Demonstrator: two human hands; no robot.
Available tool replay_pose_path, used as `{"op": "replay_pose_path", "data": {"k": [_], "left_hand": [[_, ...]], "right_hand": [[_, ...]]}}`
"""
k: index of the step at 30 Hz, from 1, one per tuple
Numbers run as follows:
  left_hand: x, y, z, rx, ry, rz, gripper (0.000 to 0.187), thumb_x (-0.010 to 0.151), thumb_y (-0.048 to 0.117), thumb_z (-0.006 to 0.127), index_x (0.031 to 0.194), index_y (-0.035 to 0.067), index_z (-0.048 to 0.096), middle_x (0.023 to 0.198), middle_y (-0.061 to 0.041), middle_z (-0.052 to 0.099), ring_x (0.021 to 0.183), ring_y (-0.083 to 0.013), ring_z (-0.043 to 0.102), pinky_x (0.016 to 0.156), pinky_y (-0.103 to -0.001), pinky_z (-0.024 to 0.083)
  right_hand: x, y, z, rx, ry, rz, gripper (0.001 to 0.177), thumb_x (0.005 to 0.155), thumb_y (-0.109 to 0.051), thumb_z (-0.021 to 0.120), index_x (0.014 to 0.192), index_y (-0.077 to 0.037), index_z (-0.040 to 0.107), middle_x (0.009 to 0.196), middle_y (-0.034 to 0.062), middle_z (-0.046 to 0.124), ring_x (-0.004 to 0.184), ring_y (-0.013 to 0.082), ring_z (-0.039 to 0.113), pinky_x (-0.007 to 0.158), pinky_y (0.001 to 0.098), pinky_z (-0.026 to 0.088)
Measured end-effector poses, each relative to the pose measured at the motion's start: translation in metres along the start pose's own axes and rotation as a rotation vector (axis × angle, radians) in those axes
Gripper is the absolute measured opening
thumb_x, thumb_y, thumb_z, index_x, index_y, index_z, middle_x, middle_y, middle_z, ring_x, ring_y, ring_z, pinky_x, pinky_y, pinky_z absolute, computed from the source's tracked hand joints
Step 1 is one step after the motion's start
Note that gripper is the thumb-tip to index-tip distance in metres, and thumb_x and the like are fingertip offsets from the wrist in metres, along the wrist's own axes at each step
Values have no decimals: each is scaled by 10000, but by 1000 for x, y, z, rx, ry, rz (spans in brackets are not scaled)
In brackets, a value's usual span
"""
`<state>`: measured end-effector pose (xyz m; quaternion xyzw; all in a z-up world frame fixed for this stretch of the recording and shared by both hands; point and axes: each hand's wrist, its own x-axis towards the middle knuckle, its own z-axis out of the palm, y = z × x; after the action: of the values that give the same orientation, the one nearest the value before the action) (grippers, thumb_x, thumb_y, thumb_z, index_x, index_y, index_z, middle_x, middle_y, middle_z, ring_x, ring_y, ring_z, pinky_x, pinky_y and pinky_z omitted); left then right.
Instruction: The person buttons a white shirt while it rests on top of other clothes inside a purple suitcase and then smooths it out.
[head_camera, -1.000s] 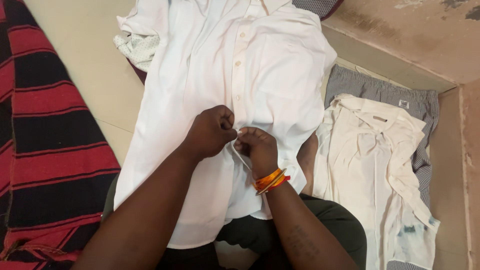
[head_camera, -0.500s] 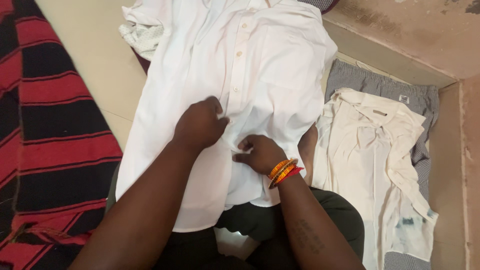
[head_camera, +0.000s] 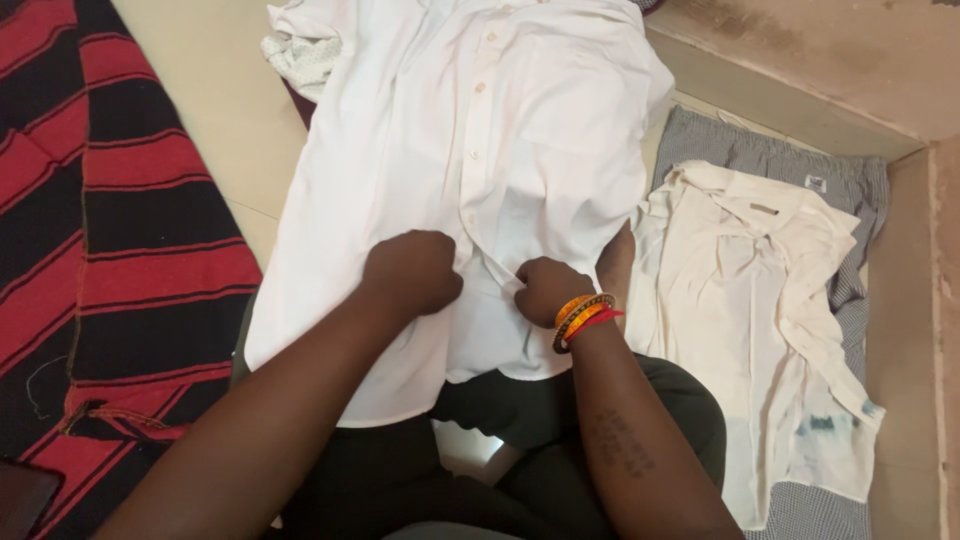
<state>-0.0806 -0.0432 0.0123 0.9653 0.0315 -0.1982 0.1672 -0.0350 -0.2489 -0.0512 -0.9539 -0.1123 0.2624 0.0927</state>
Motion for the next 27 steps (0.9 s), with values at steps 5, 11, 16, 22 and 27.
{"op": "replay_pose_path", "data": {"k": [5, 11, 16, 22, 27], "left_hand": [[3, -22, 8, -370, 231, 58, 256, 804, 110, 645, 1045, 58, 714, 1001, -148, 740, 950, -304, 700, 834, -407, 541], [1, -28, 5, -921, 197, 42, 312, 811, 103, 625, 1107, 64, 717, 807, -83, 697, 683, -167, 686, 675, -312, 540], [0, -21, 7, -632, 213, 23, 295, 848, 251, 651, 1056, 81, 774, 829, -118, 741, 742, -238, 699, 716, -364, 552], [-3, 7, 19, -10, 115, 28, 481, 785, 498, 782, 1011, 84, 689, 990, -147, 735, 932, -329, 704, 798, -459, 558], [3, 1, 28, -56, 183, 116, 222, 806, 298, 700, 911, 109, 750, 962, -118, 746, 957, -318, 702, 827, -465, 550]], "right_hand": [[6, 18, -2, 318, 96, -287, 290, 885, -269, 666, 979, -11, 757, 847, 168, 720, 788, 275, 663, 756, 401, 521], [-6, 2, -16, 769, 25, -278, 195, 926, -172, 690, 924, 9, 762, 712, 24, 658, 651, 97, 534, 616, 301, 452], [-1, -5, -13, 976, -60, -279, 173, 833, -30, 711, 1002, 4, 737, 826, 1, 731, 733, 82, 632, 689, 265, 519], [-1, -4, -10, 668, -64, -247, 212, 792, -2, 721, 1003, 17, 720, 823, 39, 710, 747, 118, 634, 701, 273, 519], [-2, -7, -13, 832, -138, -192, 194, 821, -62, 717, 1012, -31, 730, 790, 0, 693, 682, 82, 584, 621, 253, 484]]}}
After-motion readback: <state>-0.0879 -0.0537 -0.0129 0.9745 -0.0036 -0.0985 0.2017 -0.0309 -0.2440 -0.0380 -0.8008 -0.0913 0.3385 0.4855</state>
